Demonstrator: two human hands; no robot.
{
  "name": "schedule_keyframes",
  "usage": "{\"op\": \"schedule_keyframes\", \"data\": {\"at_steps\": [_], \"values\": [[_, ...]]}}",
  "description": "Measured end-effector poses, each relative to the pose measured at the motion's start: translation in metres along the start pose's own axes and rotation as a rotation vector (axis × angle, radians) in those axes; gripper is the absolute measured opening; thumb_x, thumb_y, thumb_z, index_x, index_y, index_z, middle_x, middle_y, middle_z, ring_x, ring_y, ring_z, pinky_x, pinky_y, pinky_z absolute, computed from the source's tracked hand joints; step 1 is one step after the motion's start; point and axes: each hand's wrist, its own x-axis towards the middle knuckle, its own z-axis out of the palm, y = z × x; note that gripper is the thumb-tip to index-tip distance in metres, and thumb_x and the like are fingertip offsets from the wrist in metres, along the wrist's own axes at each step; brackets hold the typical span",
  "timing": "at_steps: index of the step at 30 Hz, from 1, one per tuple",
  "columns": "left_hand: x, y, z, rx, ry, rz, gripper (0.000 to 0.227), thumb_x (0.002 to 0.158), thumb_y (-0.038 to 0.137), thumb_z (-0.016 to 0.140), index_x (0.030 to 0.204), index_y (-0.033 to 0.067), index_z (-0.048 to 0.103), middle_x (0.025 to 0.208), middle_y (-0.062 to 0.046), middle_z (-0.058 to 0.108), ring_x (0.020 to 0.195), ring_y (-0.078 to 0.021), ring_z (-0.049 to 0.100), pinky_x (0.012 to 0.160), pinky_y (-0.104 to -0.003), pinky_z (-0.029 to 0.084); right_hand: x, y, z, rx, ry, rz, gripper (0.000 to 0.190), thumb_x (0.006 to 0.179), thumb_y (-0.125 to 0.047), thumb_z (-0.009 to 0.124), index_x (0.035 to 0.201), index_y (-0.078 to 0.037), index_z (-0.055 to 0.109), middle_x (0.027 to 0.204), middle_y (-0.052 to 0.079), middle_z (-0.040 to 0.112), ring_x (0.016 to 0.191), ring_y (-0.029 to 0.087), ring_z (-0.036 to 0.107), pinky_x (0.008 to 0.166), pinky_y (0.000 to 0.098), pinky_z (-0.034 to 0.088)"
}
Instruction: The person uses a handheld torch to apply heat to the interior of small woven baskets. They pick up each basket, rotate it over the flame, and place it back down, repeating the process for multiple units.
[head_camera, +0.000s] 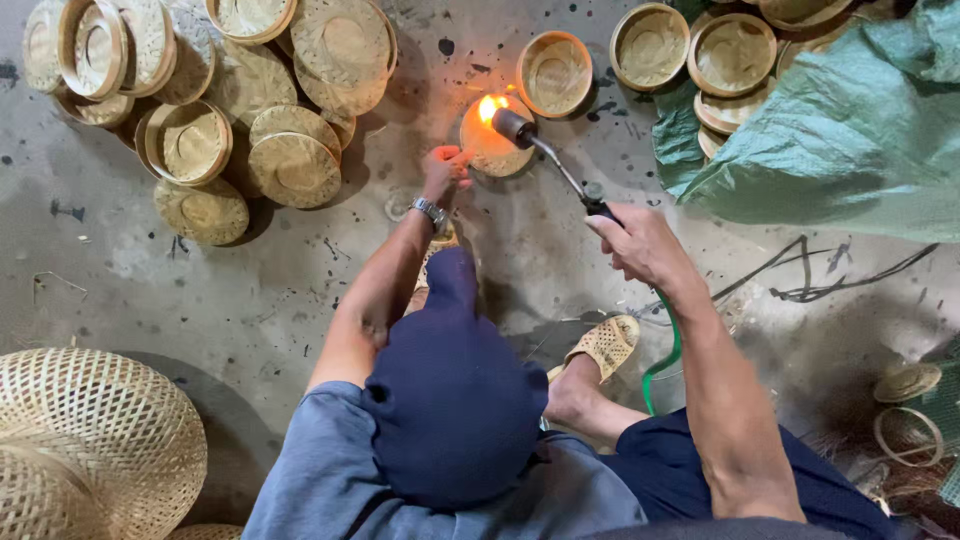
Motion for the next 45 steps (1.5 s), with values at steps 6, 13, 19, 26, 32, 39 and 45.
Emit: {"op": "schedule_keyframes", "data": {"at_steps": [6, 13, 19, 26, 32, 39, 45], "values": [[0.007, -0.003, 0.049, 0.13, 0.179, 0.413, 0.036, 0.084, 0.02, 0.091, 0.102, 0.003, 0.064, 0.092, -0.003, 0.065, 0.079, -0.0109, 0.06, 0.07, -0.027, 0.054, -0.026, 0.012, -0.014, 0.205, 0.146, -0.024, 0.029, 0.101, -0.029, 0.061, 0.099, -0.001, 0.068, 0.072, 0.004, 0.064, 0.051, 0.009, 0.057, 0.042, 0.0264, 0.045], [-0.041, 0.066, 0.083, -0.059, -0.056, 0.374, 0.036, 0.083, 0.013, 0.078, 0.115, 0.0047, 0.063, 0.097, -0.001, 0.068, 0.086, -0.0122, 0.063, 0.077, -0.028, 0.054, -0.044, 0.024, -0.029, 0.332, 0.26, -0.014, 0.026, 0.103, -0.026, 0.061, 0.1, -0.001, 0.067, 0.075, 0.003, 0.064, 0.053, 0.006, 0.055, 0.042, 0.0237, 0.045], [-0.12, 0.14, 0.041, 0.908, 0.024, 1.049, 0.028, 0.093, 0.011, 0.073, 0.119, 0.0091, 0.064, 0.106, -0.011, 0.065, 0.101, -0.0327, 0.063, 0.085, -0.045, 0.05, -0.039, 0.037, -0.036, 0.277, 0.274, -0.009, 0.028, 0.104, -0.027, 0.061, 0.097, 0.0, 0.065, 0.074, 0.003, 0.064, 0.054, 0.006, 0.057, 0.043, 0.0236, 0.046], [-0.136, 0.105, 0.0, 1.408, -0.078, 1.247, 0.038, 0.091, 0.016, 0.064, 0.129, 0.0146, 0.062, 0.123, -0.01, 0.062, 0.124, -0.0286, 0.055, 0.106, -0.046, 0.043, -0.021, 0.035, 0.0, 0.154, 0.036, 0.06, 0.035, 0.098, -0.033, 0.063, 0.086, -0.001, 0.069, 0.064, 0.004, 0.062, 0.046, 0.01, 0.056, 0.038, 0.0283, 0.046], [-0.183, 0.065, -0.028, 1.036, 0.122, 1.128, 0.047, 0.084, 0.014, 0.066, 0.131, 0.0105, 0.06, 0.123, -0.014, 0.063, 0.118, -0.0344, 0.057, 0.1, -0.048, 0.045, 0.007, -0.007, 0.032, 0.05, 0.056, 0.025, 0.032, 0.096, -0.035, 0.063, 0.088, -0.005, 0.066, 0.064, 0.003, 0.062, 0.047, 0.012, 0.058, 0.039, 0.0305, 0.046], [-0.202, 0.035, -0.044, 0.966, 0.232, 1.053, 0.039, 0.086, 0.01, 0.071, 0.124, 0.0146, 0.064, 0.117, -0.01, 0.066, 0.111, -0.033, 0.06, 0.092, -0.048, 0.047, -0.002, -0.017, 0.046, -0.095, -0.131, 0.006, 0.036, 0.097, -0.04, 0.061, 0.084, -0.006, 0.062, 0.064, 0.004, 0.062, 0.048, 0.015, 0.061, 0.041, 0.0324, 0.049], [-0.147, 0.043, -0.054, 1.04, 0.268, 1.128, 0.035, 0.087, 0.007, 0.075, 0.119, 0.0181, 0.067, 0.112, -0.007, 0.069, 0.105, -0.0318, 0.063, 0.085, -0.048, 0.048, -0.004, -0.006, 0.034, -0.258, 0.083, -0.091, 0.034, 0.099, -0.04, 0.061, 0.092, -0.006, 0.064, 0.059, 0.008, 0.061, 0.048, 0.018, 0.063, 0.048, 0.0343, 0.048]]}}
